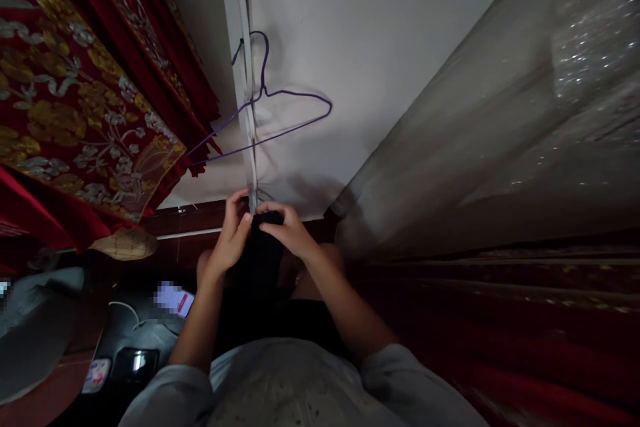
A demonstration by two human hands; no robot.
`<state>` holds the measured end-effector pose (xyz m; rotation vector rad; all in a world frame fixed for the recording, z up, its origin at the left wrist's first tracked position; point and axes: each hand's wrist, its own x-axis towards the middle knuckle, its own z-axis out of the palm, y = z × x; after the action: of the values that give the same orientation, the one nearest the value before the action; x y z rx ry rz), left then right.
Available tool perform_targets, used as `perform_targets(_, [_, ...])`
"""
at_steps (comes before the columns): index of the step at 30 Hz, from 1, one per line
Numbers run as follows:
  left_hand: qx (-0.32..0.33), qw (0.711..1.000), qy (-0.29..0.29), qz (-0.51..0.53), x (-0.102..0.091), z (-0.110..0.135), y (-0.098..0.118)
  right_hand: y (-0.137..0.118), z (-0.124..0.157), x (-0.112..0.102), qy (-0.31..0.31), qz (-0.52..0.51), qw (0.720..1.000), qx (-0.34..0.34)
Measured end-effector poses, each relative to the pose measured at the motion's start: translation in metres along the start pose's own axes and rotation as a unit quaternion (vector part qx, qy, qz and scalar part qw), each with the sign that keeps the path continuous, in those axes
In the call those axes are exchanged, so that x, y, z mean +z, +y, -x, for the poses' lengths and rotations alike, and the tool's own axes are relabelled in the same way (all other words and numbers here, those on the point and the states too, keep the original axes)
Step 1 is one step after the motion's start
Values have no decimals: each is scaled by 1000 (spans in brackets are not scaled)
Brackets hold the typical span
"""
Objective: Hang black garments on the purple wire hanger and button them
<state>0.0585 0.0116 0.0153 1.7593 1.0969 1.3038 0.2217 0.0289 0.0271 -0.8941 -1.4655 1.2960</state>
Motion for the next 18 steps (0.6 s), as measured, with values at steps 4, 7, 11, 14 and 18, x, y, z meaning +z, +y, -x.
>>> perform_targets(4, [-108, 969, -221, -9, -26, 16, -35, -29, -38, -36, -22, 142, 981, -128])
perform_targets(7, [-118, 963, -218, -103, -52, 23, -41, -27, -75, -54, 83, 175, 963, -187])
perform_targets(11, [-151, 926, -222, -264, -95, 22, -31, 10, -105, -63, 122, 224, 955, -153])
perform_targets(14, [-196, 887, -229, -349, -117, 20, -21, 29, -103, -75, 109, 276, 948, -120])
perform_targets(18, [-182, 884, -143, -405, -124, 5, 0, 20, -82, -100, 107, 251, 957, -103])
